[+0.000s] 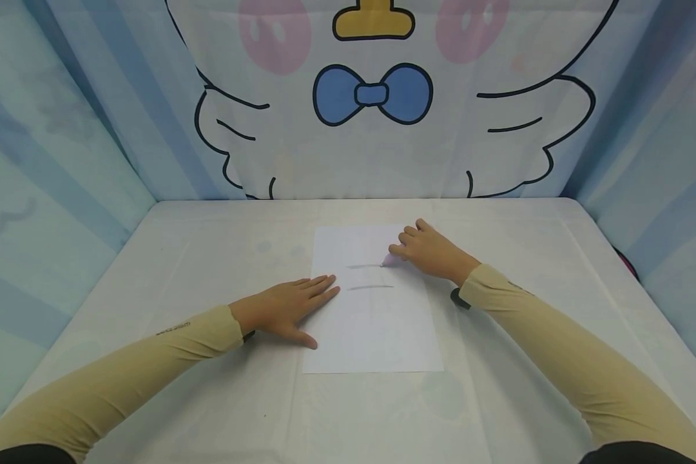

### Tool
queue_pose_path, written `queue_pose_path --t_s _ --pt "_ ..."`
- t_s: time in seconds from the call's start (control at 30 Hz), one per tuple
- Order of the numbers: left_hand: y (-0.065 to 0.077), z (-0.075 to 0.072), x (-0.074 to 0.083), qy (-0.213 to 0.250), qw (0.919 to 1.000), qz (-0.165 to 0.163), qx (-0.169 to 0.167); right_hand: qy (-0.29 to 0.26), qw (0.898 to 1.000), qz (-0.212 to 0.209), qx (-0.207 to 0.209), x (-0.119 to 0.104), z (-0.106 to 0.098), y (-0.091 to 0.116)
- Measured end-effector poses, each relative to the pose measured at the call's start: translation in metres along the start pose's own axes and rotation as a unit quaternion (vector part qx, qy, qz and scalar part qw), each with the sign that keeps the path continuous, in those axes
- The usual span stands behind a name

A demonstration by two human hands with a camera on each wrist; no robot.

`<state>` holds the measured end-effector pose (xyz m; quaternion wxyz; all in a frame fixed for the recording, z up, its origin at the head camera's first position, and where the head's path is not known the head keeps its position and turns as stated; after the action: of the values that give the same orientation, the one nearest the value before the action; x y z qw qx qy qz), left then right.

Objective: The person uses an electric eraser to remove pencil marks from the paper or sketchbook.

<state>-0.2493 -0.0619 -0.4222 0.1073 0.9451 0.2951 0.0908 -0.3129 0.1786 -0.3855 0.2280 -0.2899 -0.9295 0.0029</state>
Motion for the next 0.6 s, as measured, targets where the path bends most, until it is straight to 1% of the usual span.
queue_pose_path --t_s 0.27,0.6 --pt "0.0002 0.0 0.0005 -0.002 1.0 0.0 -0.002 0.004 1.0 0.009 -0.014 0.0018 0.0013 -0.0004" --pt "0.0008 -0.0016 0.0009 0.0 1.0 0.002 -0.002 0.002 1.0 0.008 -0.01 0.0024 0.0014 -0.0013"
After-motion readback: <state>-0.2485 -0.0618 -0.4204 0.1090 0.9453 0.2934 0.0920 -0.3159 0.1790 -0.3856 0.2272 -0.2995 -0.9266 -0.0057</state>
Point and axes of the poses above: each hand's wrist, its own y-axis away from the middle knuckle, its own z-axis out of the palm, x = y × z, the point moved 5 cm from there along -y, towards the middle knuckle, and after that the axes turned 3 degrees about y, right-handed, at the moved point
